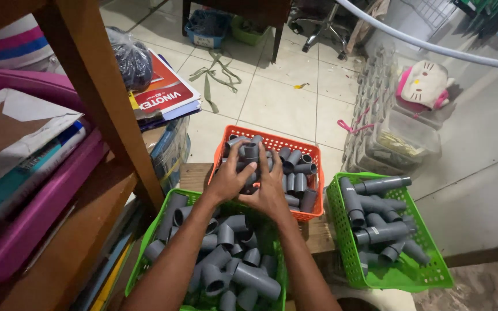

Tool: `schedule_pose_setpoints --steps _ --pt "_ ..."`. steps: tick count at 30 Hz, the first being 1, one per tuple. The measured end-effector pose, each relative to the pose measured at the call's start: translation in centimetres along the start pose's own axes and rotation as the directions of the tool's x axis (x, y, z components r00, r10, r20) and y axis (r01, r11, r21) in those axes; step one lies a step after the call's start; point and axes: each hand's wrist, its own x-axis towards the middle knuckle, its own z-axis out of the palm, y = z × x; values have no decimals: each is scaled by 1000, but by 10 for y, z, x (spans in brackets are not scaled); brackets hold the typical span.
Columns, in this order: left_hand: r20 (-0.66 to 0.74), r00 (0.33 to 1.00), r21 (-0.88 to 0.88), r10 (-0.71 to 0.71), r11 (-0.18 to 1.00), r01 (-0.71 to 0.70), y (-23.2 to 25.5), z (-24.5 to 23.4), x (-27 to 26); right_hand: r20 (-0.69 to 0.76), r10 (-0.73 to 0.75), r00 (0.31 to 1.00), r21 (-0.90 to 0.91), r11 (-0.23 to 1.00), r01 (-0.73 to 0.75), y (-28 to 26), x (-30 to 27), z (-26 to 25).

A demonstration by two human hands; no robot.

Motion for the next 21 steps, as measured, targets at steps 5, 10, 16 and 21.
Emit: schedule_pose_setpoints --steps 5,10,16,21 --pt "-15 999 -42 -51 998 50 11 -2 -4 -14 65 998 -109 992 -66 -4 -3 1" --pt "2 996 -72 -85 994 85 22 -2 -7 -69 35 997 -181 982 -47 0 -4 4" --pt "53 997 -90 -55 994 60 25 1 -13 -73 28 997 -157 987 -39 -10 -7 -3" --pt "73 997 -64 27 998 -22 42 -8 -19 -120 4 993 -49 999 -10 -7 -8 -4"
